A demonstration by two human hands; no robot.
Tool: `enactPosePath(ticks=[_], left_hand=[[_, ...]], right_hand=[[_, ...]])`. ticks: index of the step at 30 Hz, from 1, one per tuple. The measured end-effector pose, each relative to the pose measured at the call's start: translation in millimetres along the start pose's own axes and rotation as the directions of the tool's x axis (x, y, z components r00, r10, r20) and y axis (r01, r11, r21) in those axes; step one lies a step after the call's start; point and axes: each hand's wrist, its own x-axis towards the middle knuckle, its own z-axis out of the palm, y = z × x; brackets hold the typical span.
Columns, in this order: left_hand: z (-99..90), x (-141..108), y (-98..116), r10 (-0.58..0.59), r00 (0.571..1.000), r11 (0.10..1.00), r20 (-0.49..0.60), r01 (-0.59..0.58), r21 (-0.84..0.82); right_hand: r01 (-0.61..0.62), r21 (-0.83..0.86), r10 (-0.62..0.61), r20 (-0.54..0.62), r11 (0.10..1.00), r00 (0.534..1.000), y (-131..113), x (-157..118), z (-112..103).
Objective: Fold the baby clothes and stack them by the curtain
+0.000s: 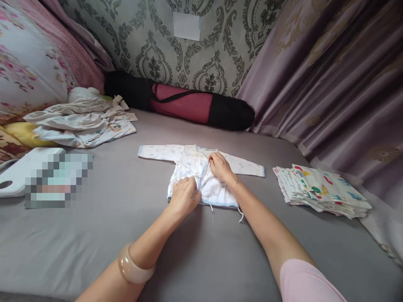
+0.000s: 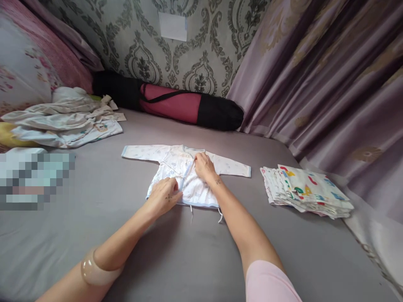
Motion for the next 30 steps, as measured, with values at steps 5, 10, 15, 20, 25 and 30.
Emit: enactPosePath(ticks=[5, 10, 15, 20, 25, 30], left_hand=[[1.0, -3, 2, 0.364, 0.921, 0.931, -0.138, -0.357, 0.075], [21.0, 5, -5, 0.417, 0.909, 0.908, -0.025, -0.415, 0.066], [14.0, 6, -13, 0.29, 0.949, 0.956, 0.122, -0.293, 0.011], [7.3, 9, -13, 0.253, 0.956, 0.967, 0.148, -0.253, -0.014], [9.5, 12, -10, 0.185, 0.976, 0.981, 0.113, -0.191, 0.037], [15.3, 11, -18, 0.248, 0.967, 0.966, 0.063, -0.252, 0.064]], right_hand=[[0.031, 0.182, -0.056, 0.136, 0.983, 0.989, 32, -12, -17], [0.098, 0.041, -0.104, 0.207, 0.994, 0.973, 30, -35, -8], [0.136, -0.116, -0.105, 0.236, 0.984, 0.966, 18, -49, 0], [0.227, -0.127, -0.176, 0.326, 0.966, 0.929, 13, -67, -8], [0.312, -0.094, -0.256, 0.38, 0.945, 0.889, 2, -102, -15], [0.343, -0.006, -0.31, 0.418, 0.939, 0.854, -11, -141, -28]])
